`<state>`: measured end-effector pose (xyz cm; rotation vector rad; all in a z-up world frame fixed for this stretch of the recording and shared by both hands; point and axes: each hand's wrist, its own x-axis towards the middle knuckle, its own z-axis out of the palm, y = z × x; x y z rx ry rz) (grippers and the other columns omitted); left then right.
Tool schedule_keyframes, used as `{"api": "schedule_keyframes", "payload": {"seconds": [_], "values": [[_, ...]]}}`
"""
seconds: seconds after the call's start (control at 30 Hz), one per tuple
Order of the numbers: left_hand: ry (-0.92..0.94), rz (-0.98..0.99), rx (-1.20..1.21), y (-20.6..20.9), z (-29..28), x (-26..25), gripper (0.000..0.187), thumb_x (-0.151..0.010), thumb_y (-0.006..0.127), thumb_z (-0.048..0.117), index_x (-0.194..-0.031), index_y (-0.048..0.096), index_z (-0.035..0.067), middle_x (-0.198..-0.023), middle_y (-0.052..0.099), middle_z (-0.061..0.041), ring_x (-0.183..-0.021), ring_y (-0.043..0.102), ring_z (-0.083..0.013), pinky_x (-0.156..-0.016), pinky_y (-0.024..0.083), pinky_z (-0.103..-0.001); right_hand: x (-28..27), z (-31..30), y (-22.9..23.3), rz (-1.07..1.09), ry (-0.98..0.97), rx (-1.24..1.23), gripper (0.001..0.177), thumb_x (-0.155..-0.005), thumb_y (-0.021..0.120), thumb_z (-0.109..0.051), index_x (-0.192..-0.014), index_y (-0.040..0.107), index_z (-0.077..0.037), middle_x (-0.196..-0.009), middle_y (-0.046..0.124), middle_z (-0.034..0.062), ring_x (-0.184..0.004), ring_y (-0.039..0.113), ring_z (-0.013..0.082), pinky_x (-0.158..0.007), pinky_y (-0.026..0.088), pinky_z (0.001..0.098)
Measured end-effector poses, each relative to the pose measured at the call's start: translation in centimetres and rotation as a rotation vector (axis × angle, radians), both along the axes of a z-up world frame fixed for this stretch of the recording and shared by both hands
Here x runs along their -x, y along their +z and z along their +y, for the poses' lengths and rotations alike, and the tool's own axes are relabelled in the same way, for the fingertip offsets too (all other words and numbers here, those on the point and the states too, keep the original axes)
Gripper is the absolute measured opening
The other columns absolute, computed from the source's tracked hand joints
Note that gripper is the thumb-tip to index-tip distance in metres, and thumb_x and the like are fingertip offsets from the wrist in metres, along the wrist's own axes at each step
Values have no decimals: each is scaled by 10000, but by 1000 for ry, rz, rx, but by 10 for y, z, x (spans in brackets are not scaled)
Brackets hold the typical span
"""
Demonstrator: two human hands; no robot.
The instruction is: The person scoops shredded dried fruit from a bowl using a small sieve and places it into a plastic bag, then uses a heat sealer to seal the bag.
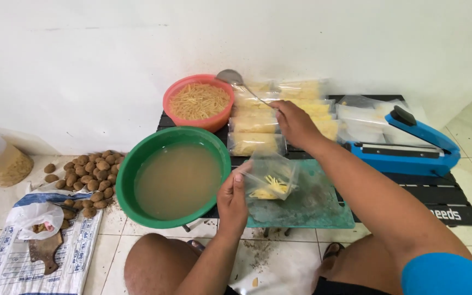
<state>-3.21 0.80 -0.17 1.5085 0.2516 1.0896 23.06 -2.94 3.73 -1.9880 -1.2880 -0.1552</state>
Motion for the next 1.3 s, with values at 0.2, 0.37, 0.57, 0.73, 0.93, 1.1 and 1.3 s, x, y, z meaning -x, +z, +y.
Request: {"api": "schedule_keyframes", "payload": {"seconds": [0.2,0.37,0.57,0.73,0.93,1.1,1.3], "values": [[1,2,25,5,5,0,404,-1074,443,209,-1165,765,-18,-1247,750,-232,-1263,652,-342,-1095,449,-518,-3,73,-9,-258,100,297,355,-1064,401,-159,-1392,537,-140,-1179,595,128,-1010,686,410,-854,574,517],[-28,8,67,-2,14,-1,421,-1082,419,208,-1208,751,-20,-1289,723,-250,-1293,621,-377,-1087,440,-543,-18,83,-26,-198,177,383,500,-1012,501,-178,-1506,422,-180,-1246,585,168,-1110,652,446,-934,531,565],[-33,11,61,1,15,-3,415,-1089,430,224,-1215,736,-27,-1295,710,-264,-1300,607,-390,-1110,431,-542,-2,25,-11,203,285,30,536,-977,630,-323,-1459,533,-110,-1370,591,167,-1266,586,397,-1046,472,518],[-4,7,70,3,15,-10,398,-1091,445,218,-1209,735,-27,-1290,711,-246,-1305,605,-358,-1128,432,-521,36,-71,-26,667,598,-180,1116,-712,499,-900,-1368,653,-10,-1411,637,233,-1283,588,321,-1093,431,492],[-56,31,-37,7,6,-11,339,-1097,500,203,-1330,680,34,-1371,669,-206,-1362,565,-372,-1133,438,-528,81,-111,-63,504,295,-311,113,-878,758,-82,-882,751,31,-1094,739,171,-1061,718,300,-972,541,475],[223,239,-303,27,26,48,588,-1006,614,190,-1529,418,4,-1564,398,-318,-1470,337,-536,-1165,323,-649,78,-117,-78,582,118,-627,98,-1031,645,-37,-970,664,37,-957,695,172,-844,713,238,-813,585,359],[876,555,-60,-26,134,142,944,-923,784,284,-1646,199,121,-1681,144,-272,-1553,199,-452,-1286,193,-575,63,-120,-77,636,-16,-730,141,-1121,610,-123,-1093,641,12,-1038,715,178,-909,733,217,-807,566,270]]}}
